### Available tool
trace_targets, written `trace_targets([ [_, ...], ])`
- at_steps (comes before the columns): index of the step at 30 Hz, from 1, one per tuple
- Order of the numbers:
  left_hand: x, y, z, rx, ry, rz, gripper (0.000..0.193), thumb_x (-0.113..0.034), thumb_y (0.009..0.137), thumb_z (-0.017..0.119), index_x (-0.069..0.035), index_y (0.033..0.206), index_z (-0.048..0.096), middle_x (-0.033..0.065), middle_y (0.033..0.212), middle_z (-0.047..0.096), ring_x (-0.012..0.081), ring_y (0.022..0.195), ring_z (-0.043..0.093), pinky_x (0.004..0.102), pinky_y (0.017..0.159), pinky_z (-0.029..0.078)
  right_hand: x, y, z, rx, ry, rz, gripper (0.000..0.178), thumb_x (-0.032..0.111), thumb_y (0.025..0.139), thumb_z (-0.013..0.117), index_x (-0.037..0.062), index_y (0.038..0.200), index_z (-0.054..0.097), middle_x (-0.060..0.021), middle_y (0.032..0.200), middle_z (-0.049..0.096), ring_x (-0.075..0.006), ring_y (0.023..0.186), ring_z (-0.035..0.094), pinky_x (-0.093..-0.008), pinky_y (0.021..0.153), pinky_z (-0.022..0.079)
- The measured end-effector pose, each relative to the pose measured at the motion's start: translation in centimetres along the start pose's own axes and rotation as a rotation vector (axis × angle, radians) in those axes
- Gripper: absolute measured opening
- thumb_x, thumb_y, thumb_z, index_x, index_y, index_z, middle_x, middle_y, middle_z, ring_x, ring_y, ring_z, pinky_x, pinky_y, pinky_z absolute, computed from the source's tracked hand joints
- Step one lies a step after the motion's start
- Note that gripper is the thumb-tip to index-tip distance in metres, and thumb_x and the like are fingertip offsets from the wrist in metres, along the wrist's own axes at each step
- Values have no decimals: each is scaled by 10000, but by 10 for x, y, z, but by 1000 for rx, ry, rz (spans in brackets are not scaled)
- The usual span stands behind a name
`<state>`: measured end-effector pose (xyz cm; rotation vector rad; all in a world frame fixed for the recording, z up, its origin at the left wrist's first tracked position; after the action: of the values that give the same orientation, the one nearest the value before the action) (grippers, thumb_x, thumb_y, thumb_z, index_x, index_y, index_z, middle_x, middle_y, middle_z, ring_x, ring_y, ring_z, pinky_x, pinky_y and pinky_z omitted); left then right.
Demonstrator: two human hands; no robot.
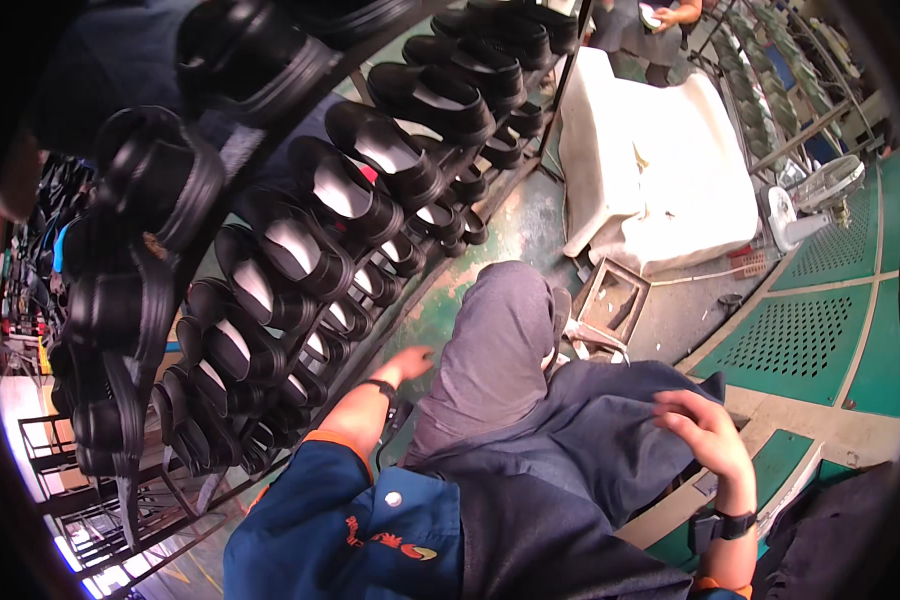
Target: Inspecting and preparing shoe components, including the sole and upper, in a factory setting.
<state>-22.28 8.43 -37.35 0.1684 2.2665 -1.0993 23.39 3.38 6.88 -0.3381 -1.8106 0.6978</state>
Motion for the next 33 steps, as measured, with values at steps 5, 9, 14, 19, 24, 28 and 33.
trace_targets([
  [5, 23, -70, -18, 37, 151, -212, 511, -347, 863, 613, -86, 1302, 612, 194, 1276, 624, 339, 1190, 592, 409, 1013, 460, -22, -53, -63, -176, 87, -10, 323, 103, 952, 597, -39, 1242, 586, -101, 1047, 672, -185, 960, 656, -302, 867, 525],
  [9, 2, -107, -51, -25, 232, -235, 507, -348, 880, 599, -86, 1314, 605, 183, 1288, 623, 334, 1216, 574, 404, 1036, 440, -60, -64, -86, -175, 29, -20, 343, 122, 941, 609, -56, 1233, 587, -97, 1016, 675, -170, 905, 658, -304, 833, 527],
  [14, -77, -127, -97, -145, 162, -50, 507, -340, 885, 585, -113, 1339, 576, 162, 1275, 635, 327, 1195, 590, 408, 1020, 458, -82, -72, -80, -58, -885, -15, 467, 374, 847, 688, 58, 1189, 653, -154, 963, 718, -290, 911, 696, -380, 799, 543],
  [19, -188, -193, -131, -197, 441, 136, 452, -257, 896, 549, -98, 1318, 586, 163, 1358, 558, 330, 1261, 526, 429, 1063, 425, -43, -83, -50, 6, -796, -241, 492, 445, 853, 653, 89, 1192, 653, -162, 955, 702, -331, 928, 678, -420, 814, 532],
  [24, -256, -265, -165, -395, 704, 446, 445, -150, 812, 603, -92, 1254, 612, 159, 1389, 528, 325, 1295, 496, 466, 1082, 402, -46, -87, -56, 2, -855, -236, 509, 452, 859, 634, 94, 1220, 642, -163, 1016, 697, -348, 971, 663, -434, 853, 517],
  [28, -303, -331, -202, -655, 1048, 538, 579, -138, 755, 669, -142, 1322, 550, 133, 1488, 414, 360, 1398, 357, 555, 1145, 277, -49, -87, -63, -16, -881, -176, 514, 460, 859, 629, 92, 1219, 641, -166, 1024, 702, -351, 1003, 654, -437, 871, 508],
  [33, -259, -350, -286, -936, 955, 208, 633, -284, 855, 634, -168, 1445, 433, 140, 1555, 308, 354, 1452, 257, 579, 1170, 203, -46, -90, -59, -29, -832, -169, 500, 425, 849, 660, 86, 1215, 641, -178, 1022, 697, -351, 989, 655, -430, 871, 511],
])
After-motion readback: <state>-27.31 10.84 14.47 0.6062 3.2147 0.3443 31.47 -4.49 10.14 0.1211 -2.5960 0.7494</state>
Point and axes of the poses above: each hand's wrist, its own y-axis towards the middle knuckle, its own z-axis out of the palm, x = y × z, the point moved 10 cm from there along y, towards the middle knuckle
